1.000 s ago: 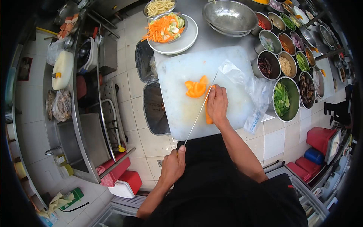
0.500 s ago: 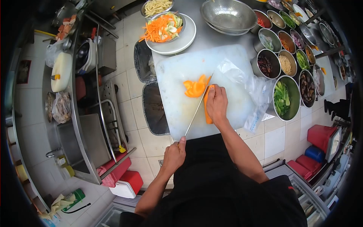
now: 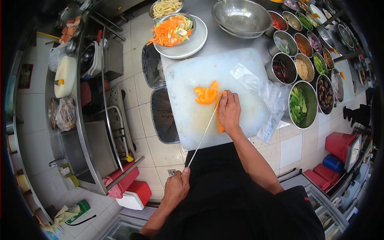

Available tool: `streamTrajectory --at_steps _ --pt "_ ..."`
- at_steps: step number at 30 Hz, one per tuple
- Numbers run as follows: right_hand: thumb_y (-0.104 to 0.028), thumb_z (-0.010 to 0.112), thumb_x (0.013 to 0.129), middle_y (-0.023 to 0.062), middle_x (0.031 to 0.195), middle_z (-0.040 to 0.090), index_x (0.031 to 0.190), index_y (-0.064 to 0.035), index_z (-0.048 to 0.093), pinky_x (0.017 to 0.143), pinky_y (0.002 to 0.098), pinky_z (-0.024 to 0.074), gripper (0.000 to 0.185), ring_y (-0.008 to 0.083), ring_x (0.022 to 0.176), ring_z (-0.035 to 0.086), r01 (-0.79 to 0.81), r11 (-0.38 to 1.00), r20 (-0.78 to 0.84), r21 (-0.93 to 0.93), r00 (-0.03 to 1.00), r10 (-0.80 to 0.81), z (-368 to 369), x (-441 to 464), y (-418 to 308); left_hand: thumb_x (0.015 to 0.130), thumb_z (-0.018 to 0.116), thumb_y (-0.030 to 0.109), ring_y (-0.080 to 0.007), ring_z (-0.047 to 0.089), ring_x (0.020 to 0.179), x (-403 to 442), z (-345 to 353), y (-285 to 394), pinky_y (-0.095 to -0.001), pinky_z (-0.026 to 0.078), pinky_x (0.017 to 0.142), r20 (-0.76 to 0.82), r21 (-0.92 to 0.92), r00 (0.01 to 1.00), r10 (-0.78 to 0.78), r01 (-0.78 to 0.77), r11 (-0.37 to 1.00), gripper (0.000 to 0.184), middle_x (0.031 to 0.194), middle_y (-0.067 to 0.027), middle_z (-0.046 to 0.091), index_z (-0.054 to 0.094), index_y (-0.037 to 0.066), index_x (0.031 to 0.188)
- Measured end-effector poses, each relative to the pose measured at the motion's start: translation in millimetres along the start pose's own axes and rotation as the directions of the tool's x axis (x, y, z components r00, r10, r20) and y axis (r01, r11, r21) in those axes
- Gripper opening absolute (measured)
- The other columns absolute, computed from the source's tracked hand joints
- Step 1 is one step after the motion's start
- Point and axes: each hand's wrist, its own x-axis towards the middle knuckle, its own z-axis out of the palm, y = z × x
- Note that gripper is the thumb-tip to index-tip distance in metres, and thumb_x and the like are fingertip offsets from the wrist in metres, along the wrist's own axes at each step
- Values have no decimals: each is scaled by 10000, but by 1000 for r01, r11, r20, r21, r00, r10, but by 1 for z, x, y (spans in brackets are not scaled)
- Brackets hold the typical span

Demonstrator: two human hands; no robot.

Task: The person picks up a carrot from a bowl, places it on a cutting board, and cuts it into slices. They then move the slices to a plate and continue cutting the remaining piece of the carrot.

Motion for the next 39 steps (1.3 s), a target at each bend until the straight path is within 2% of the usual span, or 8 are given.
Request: streamTrajectory --at_steps 5,8,13,15,18,28,35,39 --pt "-160 465 961 217 956 561 1080 41 593 781 461 460 265 395 867 551 23 1000 -35 15 999 -22 3 -1 4 1005 380 472 -565 584 785 52 27 7 -595 451 740 -40 40 996 75 -74 996 642 734 -378 587 599 -96 803" --pt "-157 459 963 225 970 565 1088 43 593 791 463 461 271 403 877 552 25 1000 -36 17 999 -24 3 0 4 1008 371 475 -563 582 780 73 27 21 -590 450 742 -58 -15 991 117 -119 993 650 747 -384 587 601 -99 808" --pt "-150 460 962 241 953 564 1111 53 544 792 473 454 265 414 876 551 19 1000 -19 13 1000 -19 1 -1 2 1011 374 468 -567 573 767 46 12 22 -577 451 734 -37 -42 994 101 -102 994 636 742 -378 588 587 -91 796" --pt "-149 475 957 250 926 560 1086 49 480 777 476 445 236 415 857 553 -50 990 -23 131 998 53 0 1 -3 1011 376 468 -566 574 764 31 8 20 -577 451 726 -22 -40 997 79 -80 996 632 736 -375 587 581 -86 786" --pt "-150 490 952 251 907 560 1044 31 438 762 475 440 210 408 837 557 -93 989 25 112 996 91 0 2 -1 1012 378 464 -566 575 762 13 2 13 -581 450 711 -8 -13 1000 30 -31 999 620 728 -371 587 572 -76 776" --pt "-169 494 953 250 895 565 1033 25 441 764 479 436 216 408 833 553 -142 983 46 112 989 137 -5 2 -7 1008 399 442 -554 587 737 -11 -10 7 -596 450 696 4 32 999 -32 31 999 584 702 -358 590 571 -65 776" --pt "-169 477 957 255 902 568 1025 29 446 777 484 436 212 420 849 553 -89 989 28 117 996 86 -2 2 -4 1004 391 463 -559 586 772 57 27 13 -579 464 734 -45 -7 993 108 -109 994 630 747 -381 591 602 -94 801" --pt "-168 462 962 260 894 563 1018 32 444 781 483 439 209 425 847 554 -120 985 34 123 993 117 -3 3 -6 1007 373 478 -558 588 780 76 28 24 -577 465 738 -41 -16 996 81 -82 997 656 762 -382 596 606 -95 788"
